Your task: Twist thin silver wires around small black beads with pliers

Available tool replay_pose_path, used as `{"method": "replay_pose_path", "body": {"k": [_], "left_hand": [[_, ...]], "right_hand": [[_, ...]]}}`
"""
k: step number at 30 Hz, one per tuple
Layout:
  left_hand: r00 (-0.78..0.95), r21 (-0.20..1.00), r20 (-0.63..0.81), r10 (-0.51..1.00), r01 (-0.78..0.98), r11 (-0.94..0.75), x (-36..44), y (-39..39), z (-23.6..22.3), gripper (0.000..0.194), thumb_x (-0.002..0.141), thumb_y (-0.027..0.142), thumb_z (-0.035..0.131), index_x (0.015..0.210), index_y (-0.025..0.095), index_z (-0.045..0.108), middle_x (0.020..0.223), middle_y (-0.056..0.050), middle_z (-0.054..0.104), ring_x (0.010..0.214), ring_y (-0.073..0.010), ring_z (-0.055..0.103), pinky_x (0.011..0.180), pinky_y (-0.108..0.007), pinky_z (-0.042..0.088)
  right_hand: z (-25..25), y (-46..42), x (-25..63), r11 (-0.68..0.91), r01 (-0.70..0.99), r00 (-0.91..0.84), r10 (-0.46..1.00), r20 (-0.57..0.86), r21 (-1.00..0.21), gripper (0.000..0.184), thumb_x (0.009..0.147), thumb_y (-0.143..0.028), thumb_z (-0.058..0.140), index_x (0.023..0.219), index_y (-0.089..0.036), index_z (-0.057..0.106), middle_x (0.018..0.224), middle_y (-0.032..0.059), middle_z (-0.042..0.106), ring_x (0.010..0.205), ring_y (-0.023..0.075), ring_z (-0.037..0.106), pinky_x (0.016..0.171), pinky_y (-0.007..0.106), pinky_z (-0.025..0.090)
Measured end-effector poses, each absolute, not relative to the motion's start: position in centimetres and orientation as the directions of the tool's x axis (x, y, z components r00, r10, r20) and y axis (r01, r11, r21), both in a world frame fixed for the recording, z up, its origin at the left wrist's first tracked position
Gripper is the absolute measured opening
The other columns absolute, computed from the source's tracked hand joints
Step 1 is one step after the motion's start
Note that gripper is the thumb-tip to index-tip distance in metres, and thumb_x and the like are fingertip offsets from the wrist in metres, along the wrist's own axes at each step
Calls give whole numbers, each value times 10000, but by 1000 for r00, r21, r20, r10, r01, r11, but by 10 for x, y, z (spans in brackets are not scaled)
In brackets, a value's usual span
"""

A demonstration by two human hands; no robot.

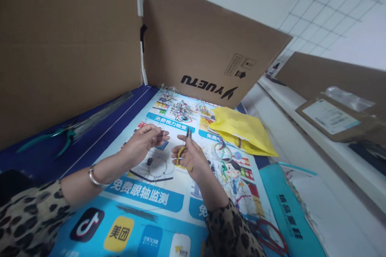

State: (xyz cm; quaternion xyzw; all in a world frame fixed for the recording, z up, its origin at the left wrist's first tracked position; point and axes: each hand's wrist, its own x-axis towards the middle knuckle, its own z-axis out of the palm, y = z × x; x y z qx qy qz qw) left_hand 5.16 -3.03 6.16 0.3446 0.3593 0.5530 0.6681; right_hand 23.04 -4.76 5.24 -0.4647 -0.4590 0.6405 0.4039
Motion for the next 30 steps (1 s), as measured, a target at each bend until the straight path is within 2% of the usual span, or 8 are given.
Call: {"method": "replay_pose_path", "body": {"k": [2,3,4,6,8,11,17,30], "left_hand": [[140,829,-120,983,-530,177,56,-24,61,251,743,306,665,700,153,471,850,-69,680,798,-171,666,666,-246,484],[144,813,-135,980,-550,192,57,-21,59,251,738,283,668,684,151,461,848,-73,681,797,-167,668,658,-237,488],[148,797,-151,977,-567,209,59,-19,57,247,737,260,664,672,150,452,853,-78,682,796,-164,670,656,-232,495],[147,771,-185,972,-591,236,61,-16,52,226,742,218,647,667,149,446,871,-86,682,799,-160,672,664,-231,512],[140,755,-217,966,-603,257,61,-14,47,190,752,187,626,680,147,455,871,-91,680,801,-160,674,681,-240,529],[127,739,-262,957,-610,284,62,-14,43,166,761,149,602,678,143,457,853,-99,677,794,-160,676,695,-246,543],[121,733,-328,937,-592,333,64,-14,42,150,773,108,574,674,139,466,829,-95,683,744,-149,680,634,-212,539],[163,738,-359,919,-553,386,65,-19,43,81,777,120,574,707,126,534,764,-79,691,707,-127,677,543,-154,499]], "right_hand": [[46,-48,233,-47,202,-184,979,-85,-978,417,837,-552,447,1064,-220,557,792,43,628,695,172,587,659,328,455],[42,-47,234,103,389,-165,986,41,-915,369,833,-515,484,1002,-208,599,802,52,628,731,181,579,690,333,443],[37,-47,235,254,568,-159,967,199,-782,319,828,-473,516,951,-201,627,820,61,628,782,193,567,730,342,425],[27,-46,236,432,805,-223,856,467,-407,241,830,-395,548,915,-195,655,840,72,622,839,208,533,774,354,379],[22,-46,238,467,879,-327,736,593,-94,206,839,-342,552,941,-198,657,836,72,611,823,206,503,756,354,346],[21,-44,242,450,885,-414,646,642,118,201,838,-321,560,977,-204,646,821,63,595,785,199,469,717,351,311],[25,-43,245,440,868,-475,602,642,230,214,845,-325,554,1016,-216,624,816,58,583,787,200,444,725,367,279],[25,-47,249,463,842,-519,556,649,277,193,836,-247,578,1026,-221,603,776,37,607,751,183,461,701,354,284]]}}
